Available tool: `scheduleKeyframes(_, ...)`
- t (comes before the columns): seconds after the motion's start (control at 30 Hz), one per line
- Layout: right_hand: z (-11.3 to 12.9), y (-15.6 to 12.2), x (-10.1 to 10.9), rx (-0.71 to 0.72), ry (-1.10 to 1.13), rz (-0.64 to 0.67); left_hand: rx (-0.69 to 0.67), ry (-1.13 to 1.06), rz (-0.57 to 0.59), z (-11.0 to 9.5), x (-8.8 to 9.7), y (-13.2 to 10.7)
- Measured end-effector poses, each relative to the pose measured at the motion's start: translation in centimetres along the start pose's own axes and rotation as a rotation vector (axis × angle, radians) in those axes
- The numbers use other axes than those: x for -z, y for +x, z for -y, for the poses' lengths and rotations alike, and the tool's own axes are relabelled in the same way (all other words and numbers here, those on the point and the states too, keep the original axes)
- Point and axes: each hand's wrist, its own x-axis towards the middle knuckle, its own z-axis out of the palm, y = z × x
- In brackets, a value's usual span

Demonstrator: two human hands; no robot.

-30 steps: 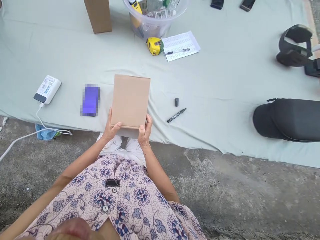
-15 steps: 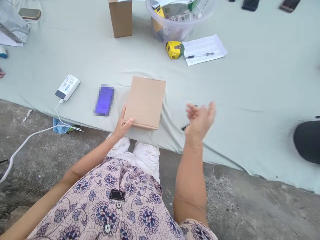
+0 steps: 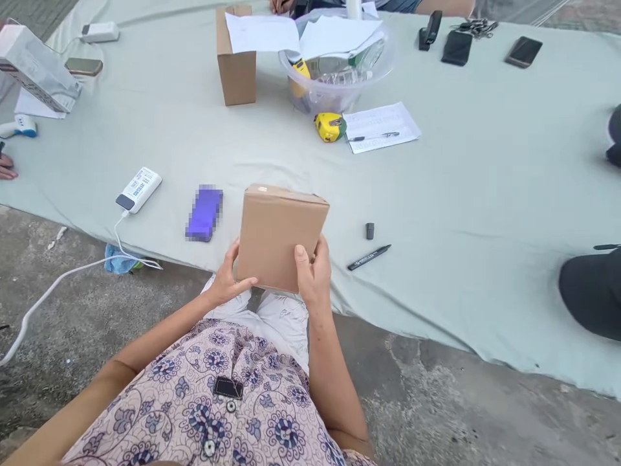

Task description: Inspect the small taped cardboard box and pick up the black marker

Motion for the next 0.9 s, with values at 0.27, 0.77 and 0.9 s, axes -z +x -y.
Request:
scheduleKeyframes(0.27, -4.2, 1.1, -0.9, 0.196, 0.005, -0.145, -0.033, 0.109, -0.168, 3.1, -1.9, 5.3)
scheduleKeyframes(0.77, -1.6, 0.8, 1.4, 0.172, 0.259, -0.507, 0.144, 0.078, -0.193, 6.5, -3.8, 5.3)
scheduleKeyframes(0.9, 10.2, -0.6, 4.0, 0.473, 0.512, 0.183, 0.141, 0.066, -0.235, 6.6, -3.7, 5.4)
